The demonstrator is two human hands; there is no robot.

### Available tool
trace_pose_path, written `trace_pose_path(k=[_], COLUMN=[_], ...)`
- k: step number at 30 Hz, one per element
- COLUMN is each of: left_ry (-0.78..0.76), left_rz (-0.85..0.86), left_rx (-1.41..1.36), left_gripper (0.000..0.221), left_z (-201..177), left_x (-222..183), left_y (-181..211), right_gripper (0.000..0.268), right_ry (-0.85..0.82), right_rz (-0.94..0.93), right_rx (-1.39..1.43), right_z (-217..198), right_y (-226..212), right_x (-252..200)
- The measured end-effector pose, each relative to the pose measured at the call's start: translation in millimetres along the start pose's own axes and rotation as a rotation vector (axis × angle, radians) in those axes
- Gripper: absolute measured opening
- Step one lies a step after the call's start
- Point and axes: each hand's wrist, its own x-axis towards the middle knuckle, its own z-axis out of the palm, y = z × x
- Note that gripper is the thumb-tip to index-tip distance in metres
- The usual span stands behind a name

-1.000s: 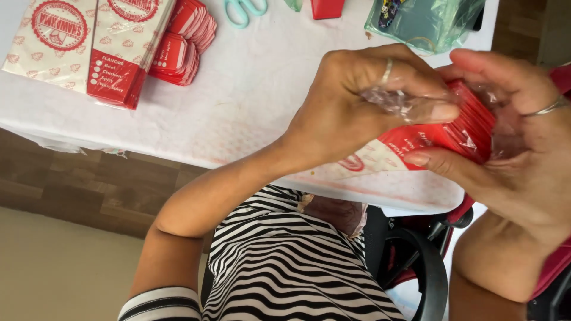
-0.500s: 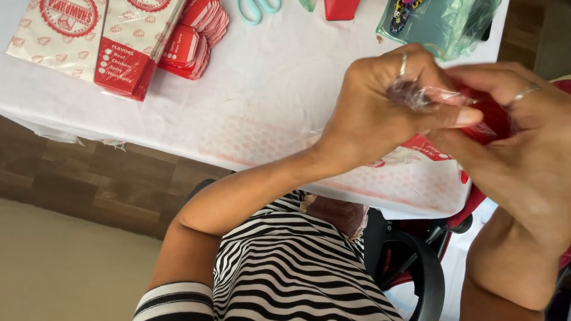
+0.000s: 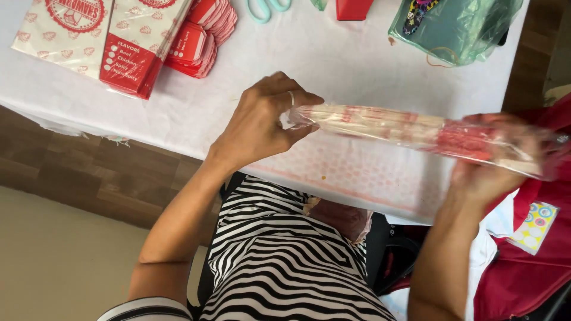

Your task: Packaging stacks of printed paper shawarma sleeves into clear plastic bags.

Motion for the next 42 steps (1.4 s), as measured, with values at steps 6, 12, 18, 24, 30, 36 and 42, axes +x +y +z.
trace_pose_path(k=[6,12,18,24,30,36,42], left_ry=[0.292,0.626,0.760,0.598,0.577,0.619,0.746], left_rz=[-0.218,-0.469,-0.430,-0.560,-0.589,-0.569,-0.319], left_rx=[-0.547,-0.615,-0.403,-0.295,-0.380,-0.564,-0.359], left_gripper=[0.036,0.026,0.015,0.020,0.034,0.041,0.014], left_z=[56.1,115.6,103.6,89.0,94.0,87.2,87.8], left_x=[-21.7,-20.0,-13.1,-10.7,-15.0,-13.8,-9.9], left_y=[-25.7,-17.6,4.0,20.2,17.2,23.4,8.3], right_gripper=[0.009,0.014,0.015,0.015,0.016,0.013,0.010], right_ry=[0.293,0.386,0.324,0.369,0.394,0.491,0.266], right_rz=[0.237,0.095,-0.015,0.030,0.038,0.141,0.013], right_rx=[0.032,-0.143,-0.202,-0.174,-0.252,-0.149,-0.122], right_z=[39.2,37.5,68.4,55.3,50.1,52.8,57.6], right_y=[47.3,66.0,42.0,44.9,49.4,45.7,30.8], right_x=[-69.4,-76.9,-74.5,-76.8,-79.8,-77.9,-74.5])
